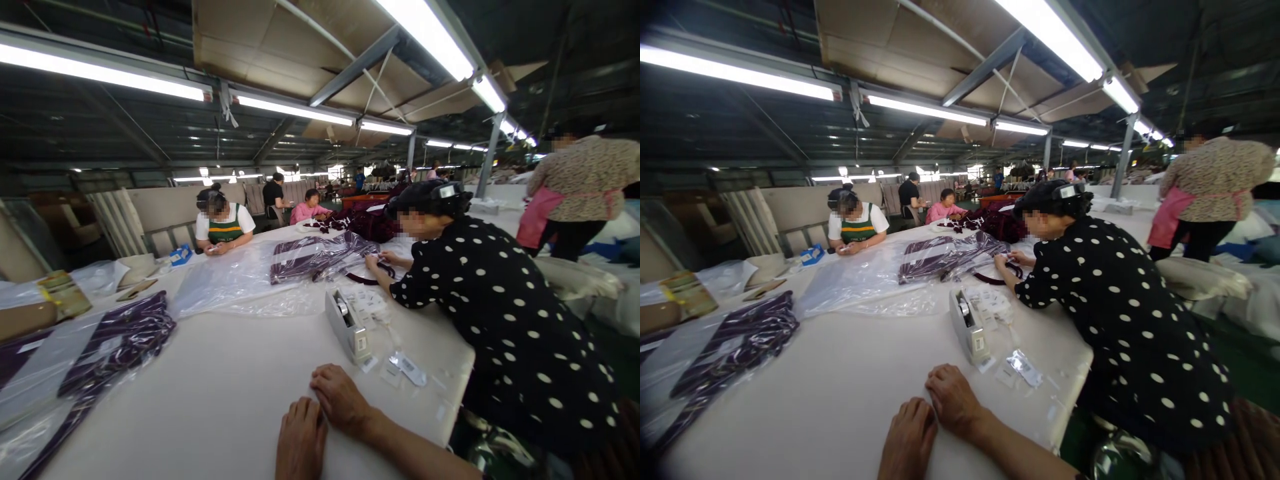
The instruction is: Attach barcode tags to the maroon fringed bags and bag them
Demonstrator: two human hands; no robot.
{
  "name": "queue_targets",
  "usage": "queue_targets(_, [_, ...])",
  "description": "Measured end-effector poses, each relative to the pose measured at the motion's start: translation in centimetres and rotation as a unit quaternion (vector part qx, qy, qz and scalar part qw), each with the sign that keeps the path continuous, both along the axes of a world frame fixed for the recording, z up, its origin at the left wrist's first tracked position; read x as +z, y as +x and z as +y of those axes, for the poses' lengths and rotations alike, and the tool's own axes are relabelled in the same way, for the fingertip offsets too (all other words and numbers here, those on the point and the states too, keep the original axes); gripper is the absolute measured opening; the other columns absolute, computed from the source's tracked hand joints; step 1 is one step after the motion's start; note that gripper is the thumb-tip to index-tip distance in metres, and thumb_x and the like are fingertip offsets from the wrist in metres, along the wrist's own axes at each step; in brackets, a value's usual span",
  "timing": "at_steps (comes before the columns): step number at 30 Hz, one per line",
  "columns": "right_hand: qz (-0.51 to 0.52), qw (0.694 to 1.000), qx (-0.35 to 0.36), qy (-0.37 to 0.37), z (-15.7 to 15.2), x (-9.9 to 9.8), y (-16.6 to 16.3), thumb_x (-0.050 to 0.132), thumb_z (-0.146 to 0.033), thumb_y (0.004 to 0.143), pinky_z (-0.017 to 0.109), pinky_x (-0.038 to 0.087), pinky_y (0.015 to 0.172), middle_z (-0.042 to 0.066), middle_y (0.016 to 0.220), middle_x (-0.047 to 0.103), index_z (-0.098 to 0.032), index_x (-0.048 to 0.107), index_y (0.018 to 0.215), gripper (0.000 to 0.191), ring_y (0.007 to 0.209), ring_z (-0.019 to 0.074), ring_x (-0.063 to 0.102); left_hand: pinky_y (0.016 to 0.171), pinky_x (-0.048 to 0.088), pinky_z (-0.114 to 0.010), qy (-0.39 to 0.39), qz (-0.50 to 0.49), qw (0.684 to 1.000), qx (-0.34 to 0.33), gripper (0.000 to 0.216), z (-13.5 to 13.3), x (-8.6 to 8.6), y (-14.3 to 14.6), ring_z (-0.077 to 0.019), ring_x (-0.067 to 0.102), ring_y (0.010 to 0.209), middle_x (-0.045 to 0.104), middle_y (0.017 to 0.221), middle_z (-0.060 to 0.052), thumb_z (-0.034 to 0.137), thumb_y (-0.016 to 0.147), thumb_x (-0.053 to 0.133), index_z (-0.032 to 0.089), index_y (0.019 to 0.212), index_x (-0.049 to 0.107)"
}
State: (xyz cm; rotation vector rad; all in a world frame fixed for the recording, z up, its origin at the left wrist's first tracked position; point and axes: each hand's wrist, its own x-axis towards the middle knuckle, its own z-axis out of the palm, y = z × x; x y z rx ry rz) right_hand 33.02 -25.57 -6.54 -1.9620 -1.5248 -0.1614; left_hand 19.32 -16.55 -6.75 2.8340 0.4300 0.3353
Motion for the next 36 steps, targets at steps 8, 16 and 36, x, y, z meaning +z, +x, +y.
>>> queue_targets(8, [-0.010, 1.000, -0.001, -0.018, 0.1, -0.1, 0.1, 0.052, -0.013, 0.088, 0.035, 0.043, 0.097, 0.007, 0.108, 0.067, -0.020, 0.065, 0.100, 0.019, 0.107, 0.0205, 0.057, 0.087, 0.043, -0.033, -0.002, -0.008, 1.000, -0.005, 0.018, 0.5, -0.5, -0.1, -0.0229, 0.060, 0.101, 0.067, 0.106, -0.007, 0.019, 0.092, 0.047, 0.022, 0.097, 0.064])
queue_targets(16, [-0.011, 1.000, -0.003, -0.018, 0.2, 0.0, 0.0, 0.053, -0.013, 0.089, 0.034, 0.042, 0.096, 0.006, 0.106, 0.067, -0.021, 0.065, 0.100, 0.018, 0.106, 0.0201, 0.056, 0.086, 0.043, -0.032, 0.005, -0.016, 1.000, -0.002, 0.018, 0.3, -0.6, -0.1, -0.0227, 0.060, 0.100, 0.067, 0.105, -0.007, 0.018, 0.091, 0.048, 0.023, 0.097, 0.064])
queue_targets(36, [-0.012, 1.000, 0.001, -0.007, 0.3, -0.6, 0.1, 0.050, -0.012, 0.090, 0.035, 0.043, 0.097, 0.007, 0.106, 0.067, -0.020, 0.065, 0.097, 0.018, 0.107, 0.0206, 0.057, 0.090, 0.040, -0.034, -0.029, 0.014, 0.999, 0.017, 0.021, -0.3, 0.6, -0.1, -0.0226, 0.057, 0.105, 0.066, 0.111, -0.006, 0.016, 0.092, 0.046, 0.022, 0.100, 0.064])
